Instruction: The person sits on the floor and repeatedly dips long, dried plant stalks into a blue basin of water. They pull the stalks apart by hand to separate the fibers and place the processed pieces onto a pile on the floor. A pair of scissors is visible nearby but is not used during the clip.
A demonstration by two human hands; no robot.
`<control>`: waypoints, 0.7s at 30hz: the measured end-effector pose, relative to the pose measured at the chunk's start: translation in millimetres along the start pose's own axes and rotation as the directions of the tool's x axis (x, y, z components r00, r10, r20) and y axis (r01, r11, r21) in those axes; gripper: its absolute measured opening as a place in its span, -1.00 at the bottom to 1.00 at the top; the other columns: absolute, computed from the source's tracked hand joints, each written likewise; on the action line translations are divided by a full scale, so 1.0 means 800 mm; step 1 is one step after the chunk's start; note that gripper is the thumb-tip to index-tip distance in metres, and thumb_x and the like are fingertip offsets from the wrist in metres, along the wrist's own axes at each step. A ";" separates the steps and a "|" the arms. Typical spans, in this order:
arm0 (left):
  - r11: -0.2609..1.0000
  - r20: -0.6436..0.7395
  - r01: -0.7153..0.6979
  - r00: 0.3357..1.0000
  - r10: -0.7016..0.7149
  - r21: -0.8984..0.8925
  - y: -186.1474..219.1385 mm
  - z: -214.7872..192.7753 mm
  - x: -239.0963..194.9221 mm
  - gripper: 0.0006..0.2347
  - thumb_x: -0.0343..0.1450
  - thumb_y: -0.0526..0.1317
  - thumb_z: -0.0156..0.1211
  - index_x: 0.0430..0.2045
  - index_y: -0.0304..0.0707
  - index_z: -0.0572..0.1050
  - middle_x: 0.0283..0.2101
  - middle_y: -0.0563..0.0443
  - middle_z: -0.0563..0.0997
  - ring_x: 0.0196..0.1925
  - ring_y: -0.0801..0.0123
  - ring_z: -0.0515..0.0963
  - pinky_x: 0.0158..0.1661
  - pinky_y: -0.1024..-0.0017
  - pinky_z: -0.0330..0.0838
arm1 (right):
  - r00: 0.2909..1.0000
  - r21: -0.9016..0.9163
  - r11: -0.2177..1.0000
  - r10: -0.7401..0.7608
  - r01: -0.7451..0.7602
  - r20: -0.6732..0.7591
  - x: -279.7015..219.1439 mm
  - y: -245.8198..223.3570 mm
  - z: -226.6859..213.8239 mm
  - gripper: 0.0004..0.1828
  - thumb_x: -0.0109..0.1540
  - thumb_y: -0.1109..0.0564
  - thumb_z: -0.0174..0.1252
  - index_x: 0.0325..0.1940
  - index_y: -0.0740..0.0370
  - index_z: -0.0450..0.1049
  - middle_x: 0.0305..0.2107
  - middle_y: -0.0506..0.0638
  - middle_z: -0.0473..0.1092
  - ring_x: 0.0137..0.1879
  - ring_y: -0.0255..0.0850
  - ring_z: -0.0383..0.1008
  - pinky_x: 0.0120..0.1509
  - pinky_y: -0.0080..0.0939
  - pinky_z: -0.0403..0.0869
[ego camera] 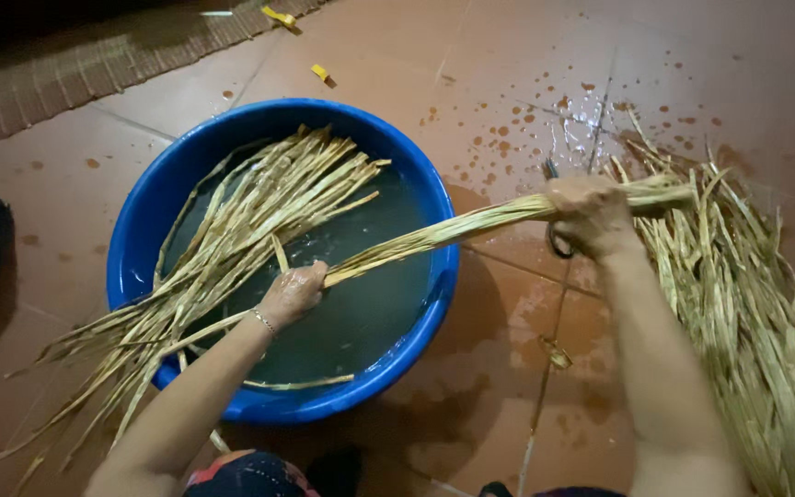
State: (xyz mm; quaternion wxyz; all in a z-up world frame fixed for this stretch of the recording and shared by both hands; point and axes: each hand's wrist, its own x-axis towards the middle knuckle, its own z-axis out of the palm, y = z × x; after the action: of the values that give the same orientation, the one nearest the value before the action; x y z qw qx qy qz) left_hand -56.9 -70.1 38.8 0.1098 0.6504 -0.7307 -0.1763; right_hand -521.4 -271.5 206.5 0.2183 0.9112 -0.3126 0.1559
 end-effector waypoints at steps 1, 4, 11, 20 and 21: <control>1.000 -0.016 -0.010 1.000 0.010 0.003 -0.002 -0.003 0.002 -0.87 0.34 -0.34 0.14 -0.33 -0.33 0.36 -0.39 -0.37 0.61 -0.23 -0.24 0.62 -0.22 -0.05 0.48 | 0.999 -0.046 0.999 0.029 -0.027 0.038 0.000 0.010 0.000 -0.92 0.13 0.08 0.16 -0.33 0.07 0.48 -0.60 -0.03 0.39 -0.47 -0.12 0.45 -0.31 -0.08 0.44; 0.997 -0.034 -0.044 0.998 0.047 0.065 -0.019 0.004 -0.008 -0.86 0.28 -0.33 0.17 -0.37 -0.29 0.38 -0.40 -0.33 0.61 -0.24 -0.20 0.62 -0.20 -0.03 0.47 | 0.976 -0.175 0.979 0.135 -0.105 0.170 -0.025 0.034 0.001 -0.63 0.36 -0.07 0.17 -0.50 0.06 0.40 -0.64 -0.04 0.35 -0.56 -0.20 0.39 -0.28 -0.12 0.46; 0.982 -0.016 -0.065 0.997 0.069 0.179 -0.074 0.019 -0.009 -0.83 0.24 -0.33 0.19 -0.35 -0.25 0.39 -0.44 -0.25 0.60 -0.29 -0.10 0.63 -0.24 0.03 0.48 | 0.973 -0.065 0.972 0.225 -0.228 -0.047 -0.101 0.096 -0.032 -0.66 0.41 0.11 0.05 -0.47 0.12 0.35 -0.53 0.05 0.36 -0.39 -0.08 0.42 -0.28 -0.09 0.41; 0.966 0.013 0.247 0.968 -0.249 0.074 -0.182 0.041 -0.027 -0.78 0.53 -0.11 -0.09 -0.21 -0.22 0.48 -0.28 -0.43 0.61 -0.16 -0.30 0.59 -0.14 -0.12 0.45 | 0.546 0.266 0.605 0.794 -0.750 -0.268 -0.218 0.203 -0.093 -0.75 0.51 0.12 0.08 -0.25 0.22 0.41 -0.43 0.04 0.44 -0.35 -0.21 0.40 -0.27 -0.11 0.34; 0.941 0.072 0.326 0.940 -0.333 0.096 -0.190 0.039 -0.027 -0.73 0.55 -0.04 -0.08 -0.16 -0.20 0.50 -0.24 -0.45 0.62 -0.15 -0.29 0.62 -0.11 -0.12 0.48 | 0.409 0.313 0.509 0.850 -0.802 -0.334 -0.241 0.224 -0.102 -0.76 0.50 0.08 0.10 -0.23 0.19 0.46 -0.43 0.01 0.46 -0.35 -0.25 0.41 -0.27 -0.14 0.35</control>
State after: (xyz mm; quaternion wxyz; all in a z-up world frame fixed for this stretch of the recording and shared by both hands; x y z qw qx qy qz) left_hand 72.1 -59.2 -48.9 0.0199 0.7592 -0.6222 -0.1899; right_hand -793.7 -261.7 249.0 0.1308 0.5847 -0.6529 0.4634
